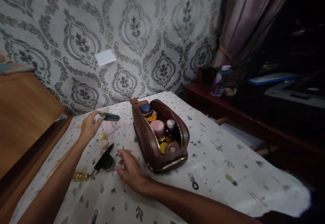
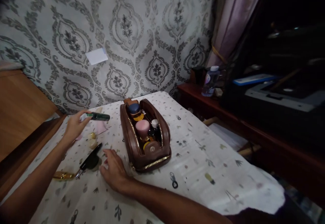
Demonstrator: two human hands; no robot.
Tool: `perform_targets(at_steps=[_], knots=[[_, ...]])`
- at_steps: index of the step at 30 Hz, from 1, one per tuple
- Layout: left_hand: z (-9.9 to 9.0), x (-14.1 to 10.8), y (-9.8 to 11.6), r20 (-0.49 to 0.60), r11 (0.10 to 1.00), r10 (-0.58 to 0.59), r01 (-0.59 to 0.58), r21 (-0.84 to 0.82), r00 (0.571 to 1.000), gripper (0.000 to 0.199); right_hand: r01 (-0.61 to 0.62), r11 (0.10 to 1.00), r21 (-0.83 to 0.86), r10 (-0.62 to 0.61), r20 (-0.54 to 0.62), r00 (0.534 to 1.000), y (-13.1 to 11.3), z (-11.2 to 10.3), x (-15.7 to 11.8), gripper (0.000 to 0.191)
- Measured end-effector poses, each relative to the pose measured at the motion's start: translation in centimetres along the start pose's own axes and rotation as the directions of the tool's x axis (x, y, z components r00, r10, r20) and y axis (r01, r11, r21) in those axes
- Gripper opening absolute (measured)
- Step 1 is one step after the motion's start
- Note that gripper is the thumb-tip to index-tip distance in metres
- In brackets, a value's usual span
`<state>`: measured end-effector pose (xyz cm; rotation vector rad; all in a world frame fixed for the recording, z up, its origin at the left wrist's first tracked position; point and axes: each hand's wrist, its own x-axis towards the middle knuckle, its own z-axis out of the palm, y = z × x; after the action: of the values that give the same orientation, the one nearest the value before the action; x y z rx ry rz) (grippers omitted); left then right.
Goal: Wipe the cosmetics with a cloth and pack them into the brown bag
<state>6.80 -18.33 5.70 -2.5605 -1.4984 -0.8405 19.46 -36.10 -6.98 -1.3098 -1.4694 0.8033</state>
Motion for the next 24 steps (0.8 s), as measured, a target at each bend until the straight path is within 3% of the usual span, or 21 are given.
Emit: perform_targets(at_steps=[3,5,8,10,13,18,24], knots=[[-3.3,-3.4,0.9,-0.038,0.986,0.034,-0.04,-0.16,0.999,0.033,0.121,0.992,-0.023,-0.123,-0.111,0.986,-0.9,-1.5,-0.1,0.057],[-5.1,-6.0,1.9,0.009,0.975,0.084,-0.08,-0.209,0.996,0.034,0.215,0.975,-0.057,-0.221,-0.155,0.963,-1.5,-2.3,-0.2,0.06],[-6.4,-9.3,3.9,0.114,0.964,0.155,-0.125,-0.234,0.981,0.035,0.266,0.961,-0.079,-0.275,-0.122,0.954,-1.9,-2.6,-0.4,0.069],[-6.3,-11.0,5.1,0.143,0.957,0.216,-0.18,-0.227,0.966,0.033,0.276,0.96,-0.041,-0.277,-0.025,0.961,-1.8,-2.4,-0.6,0.068],[-5.5,-12.4,6.3,0.12,0.949,0.28,-0.256,-0.184,0.952,0.029,0.255,0.964,0.078,-0.262,0.109,0.959,-1.3,-1.9,-1.0,0.05],[-4.5,-13.1,8.1,0.022,0.96,0.274,-0.272,-0.064,0.961,0.025,0.214,0.969,0.125,-0.227,0.11,0.968,-0.9,-1.4,-1.1,0.037],[-2.9,-14.5,8.9,-0.039,0.979,0.163,-0.166,-0.117,0.986,0.026,0.23,0.966,0.118,-0.246,0.142,0.959,0.1,-0.6,-1.0,0.039]])
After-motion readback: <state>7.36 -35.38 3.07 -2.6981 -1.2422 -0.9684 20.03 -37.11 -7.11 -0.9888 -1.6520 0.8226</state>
